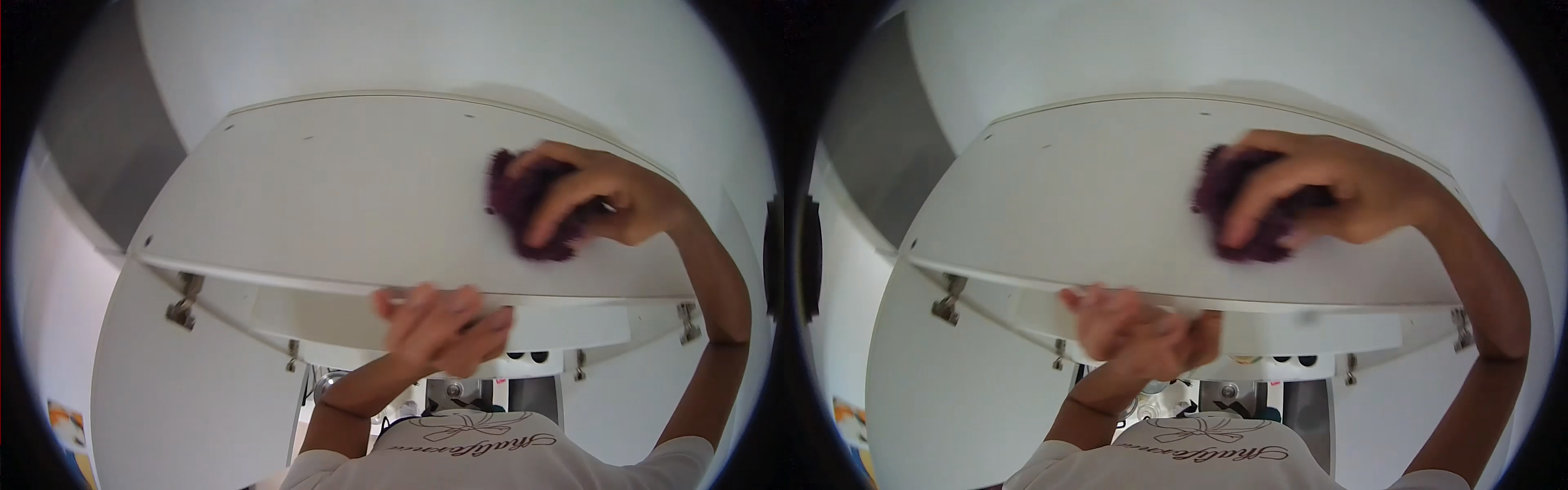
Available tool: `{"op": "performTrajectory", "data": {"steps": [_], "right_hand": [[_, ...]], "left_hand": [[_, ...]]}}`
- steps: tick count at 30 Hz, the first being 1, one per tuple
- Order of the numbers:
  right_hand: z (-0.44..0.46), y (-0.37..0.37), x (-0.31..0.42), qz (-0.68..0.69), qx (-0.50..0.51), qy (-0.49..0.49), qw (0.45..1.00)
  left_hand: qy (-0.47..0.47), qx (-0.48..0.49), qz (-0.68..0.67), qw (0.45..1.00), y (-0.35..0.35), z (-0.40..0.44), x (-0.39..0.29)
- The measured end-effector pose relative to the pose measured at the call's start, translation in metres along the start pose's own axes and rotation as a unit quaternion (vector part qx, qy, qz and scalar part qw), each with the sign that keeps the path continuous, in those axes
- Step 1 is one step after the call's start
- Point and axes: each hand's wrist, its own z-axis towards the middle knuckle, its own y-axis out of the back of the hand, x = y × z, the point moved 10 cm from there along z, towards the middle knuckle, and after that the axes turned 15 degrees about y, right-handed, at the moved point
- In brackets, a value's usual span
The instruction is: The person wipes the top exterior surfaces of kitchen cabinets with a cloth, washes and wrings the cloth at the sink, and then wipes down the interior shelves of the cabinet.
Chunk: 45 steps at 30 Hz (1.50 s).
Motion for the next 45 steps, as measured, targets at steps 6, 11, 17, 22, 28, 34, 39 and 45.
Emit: {"op": "performTrajectory", "data": {"steps": [6,11,17,22,28,34,39,45], "right_hand": [[0.205,-0.029,-0.049,-0.16,0.032,0.132,0.978],[0.351,-0.031,-0.112,-0.173,0.03,-0.026,0.984],[0.42,-0.07,-0.075,0.001,0.03,0.075,0.997],[0.376,-0.106,0.028,0.089,0.129,0.302,0.94],[0.283,-0.104,0.049,0.11,0.195,0.285,0.932],[0.148,-0.065,0.038,0.113,0.19,0.214,0.952],[0.014,-0.035,0.015,0.095,0.134,0.074,0.984],[-0.176,0.015,-0.024,0.109,0.019,-0.268,0.957]], "left_hand": [[0.031,0.161,-0.049,0.985,-0.031,0.024,-0.012],[-0.029,0.171,-0.098,0.98,-0.028,0.02,-0.017],[-0.063,0.233,-0.153,0.958,-0.033,0.009,-0.019],[-0.056,0.178,-0.168,0.968,-0.026,0.021,-0.02],[-0.035,0.18,-0.085,0.979,-0.03,0.024,-0.017],[-0.01,-0.069,-0.007,0.998,0.011,0.01,-0.003],[0.088,-0.102,-0.074,0.988,0.014,0.002,0.007],[0.042,-0.071,-0.025,0.996,0.007,0.016,0.002]]}}
